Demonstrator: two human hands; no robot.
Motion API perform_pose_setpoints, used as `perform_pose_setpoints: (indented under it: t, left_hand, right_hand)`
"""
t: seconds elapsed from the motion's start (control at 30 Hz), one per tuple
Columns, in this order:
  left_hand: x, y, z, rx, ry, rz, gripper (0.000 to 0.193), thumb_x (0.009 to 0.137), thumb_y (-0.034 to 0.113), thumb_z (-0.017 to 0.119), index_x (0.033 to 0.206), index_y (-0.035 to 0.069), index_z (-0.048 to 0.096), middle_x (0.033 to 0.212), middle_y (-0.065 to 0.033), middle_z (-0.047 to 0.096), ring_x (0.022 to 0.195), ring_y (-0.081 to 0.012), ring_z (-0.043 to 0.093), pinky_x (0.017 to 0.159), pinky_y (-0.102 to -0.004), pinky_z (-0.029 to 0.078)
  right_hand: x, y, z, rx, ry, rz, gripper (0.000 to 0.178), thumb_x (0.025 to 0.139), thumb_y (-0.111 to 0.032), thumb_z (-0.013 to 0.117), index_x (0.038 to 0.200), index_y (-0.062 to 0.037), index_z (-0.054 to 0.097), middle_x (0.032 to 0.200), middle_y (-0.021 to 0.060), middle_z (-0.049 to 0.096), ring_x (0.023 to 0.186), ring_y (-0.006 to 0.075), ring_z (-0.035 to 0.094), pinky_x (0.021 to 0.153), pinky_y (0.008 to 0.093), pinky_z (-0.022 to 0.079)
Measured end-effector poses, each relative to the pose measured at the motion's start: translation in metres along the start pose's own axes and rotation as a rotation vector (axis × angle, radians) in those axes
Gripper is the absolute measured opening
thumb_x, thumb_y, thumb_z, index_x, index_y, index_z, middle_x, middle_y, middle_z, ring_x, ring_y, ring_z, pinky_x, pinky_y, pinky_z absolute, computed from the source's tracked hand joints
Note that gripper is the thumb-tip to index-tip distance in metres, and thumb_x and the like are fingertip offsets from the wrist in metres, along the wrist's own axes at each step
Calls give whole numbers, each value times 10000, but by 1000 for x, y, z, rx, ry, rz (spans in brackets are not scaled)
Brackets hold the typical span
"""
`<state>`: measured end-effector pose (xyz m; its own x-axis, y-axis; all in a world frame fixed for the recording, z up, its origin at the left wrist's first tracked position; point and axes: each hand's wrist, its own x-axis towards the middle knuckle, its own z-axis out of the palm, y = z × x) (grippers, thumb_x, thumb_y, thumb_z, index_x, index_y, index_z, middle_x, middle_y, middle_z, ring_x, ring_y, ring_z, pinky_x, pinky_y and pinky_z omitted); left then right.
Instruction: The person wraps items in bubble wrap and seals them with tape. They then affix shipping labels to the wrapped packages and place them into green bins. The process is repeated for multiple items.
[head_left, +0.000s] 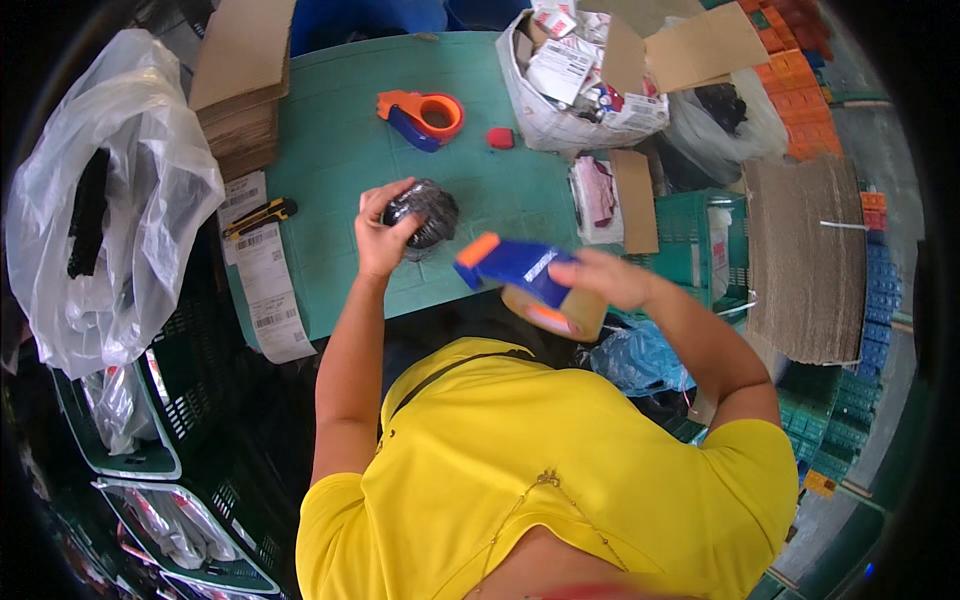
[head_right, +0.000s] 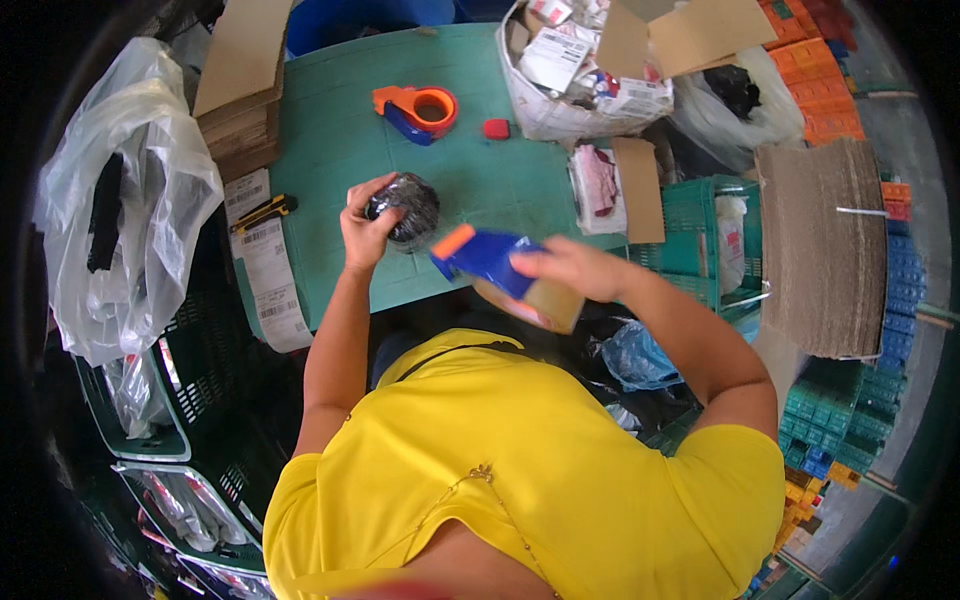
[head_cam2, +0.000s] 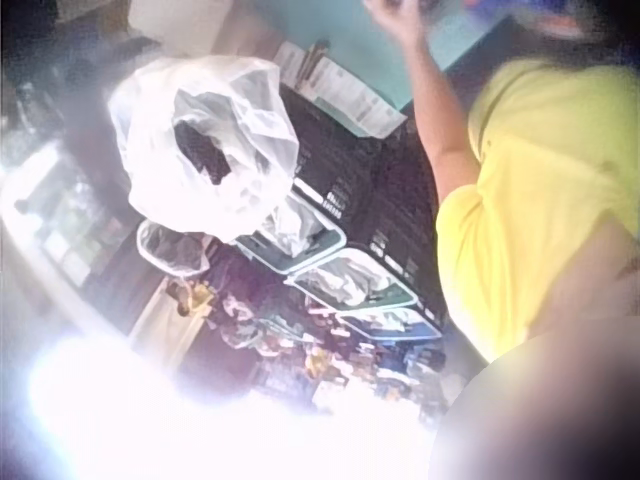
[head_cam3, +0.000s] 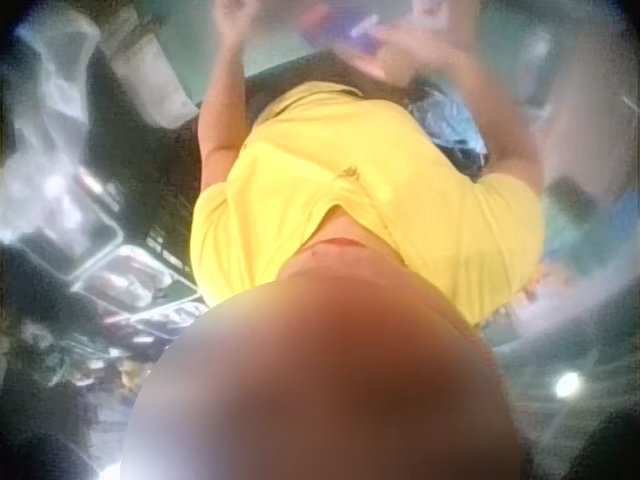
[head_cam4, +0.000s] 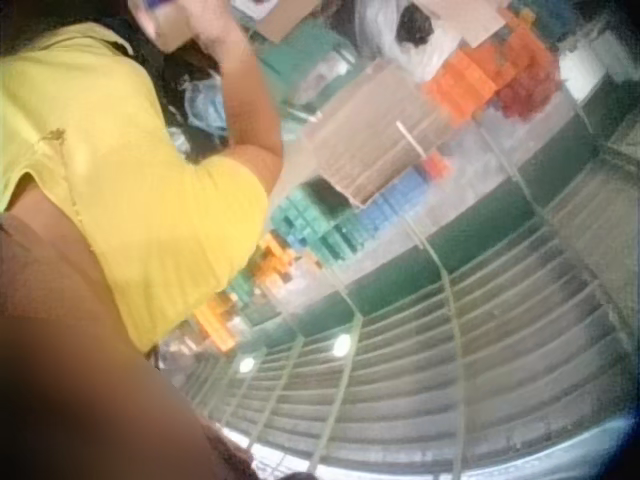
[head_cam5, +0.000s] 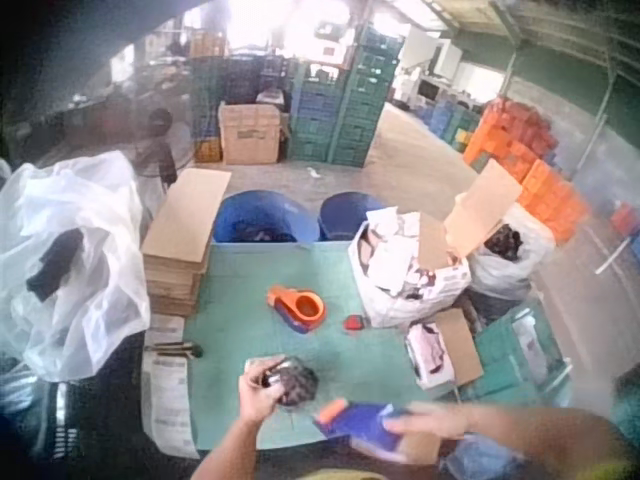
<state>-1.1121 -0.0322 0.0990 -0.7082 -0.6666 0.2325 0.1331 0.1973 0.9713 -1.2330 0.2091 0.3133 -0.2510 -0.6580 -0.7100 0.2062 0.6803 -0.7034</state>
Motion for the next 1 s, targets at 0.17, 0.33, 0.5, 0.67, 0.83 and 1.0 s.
perform_pose_setpoints:
  t: [0.17,0.33,0.5,0.67,0.83,1.0]
  left_hand:
    - [9,8,4,-113,-98,-18,499,687,27,666,1182,0,619,1204,-124,628,1228,-282,516,1072,-379,377]
    - [-15,67,21,-31,88,-4,675,740,78,668,1373,8,445,1409,-174,402,1298,-312,406,1101,-412,325]
    - [-64,59,-5,284,-100,-204,793,716,336,777,1380,62,441,1343,-186,342,1284,-355,349,1115,-460,286]
    - [-84,37,17,202,-133,132,1079,498,410,950,1343,63,377,1446,-226,235,1397,-384,242,1098,-498,310]
    - [-95,21,37,136,-77,193,1221,561,318,930,1494,60,185,1436,-216,367,1325,-350,393,1079,-440,351]
    - [-24,-14,-12,-224,162,-265,527,688,201,786,1161,-1,670,1067,-140,689,1019,-221,625,926,-347,473]
  right_hand:
    - [90,82,27,-267,95,-194,634,874,-559,605,1174,-2,635,955,183,701,854,293,680,810,404,508]
    - [142,113,60,-299,815,-455,527,938,-499,562,1148,-24,649,939,130,710,835,281,684,790,399,511]
    - [112,40,34,-20,459,-326,492,954,-483,567,1093,-17,643,880,31,654,782,127,604,727,303,492]
    - [105,-48,26,70,312,-538,453,945,-477,590,955,-28,648,802,20,649,678,91,603,621,266,487]
    - [69,-84,27,48,87,210,510,943,-507,559,1029,-14,659,970,105,675,790,146,638,703,330,522]
    - [39,-32,31,-7,37,-136,455,970,-432,537,1097,-13,661,955,62,669,832,109,609,779,272,476]
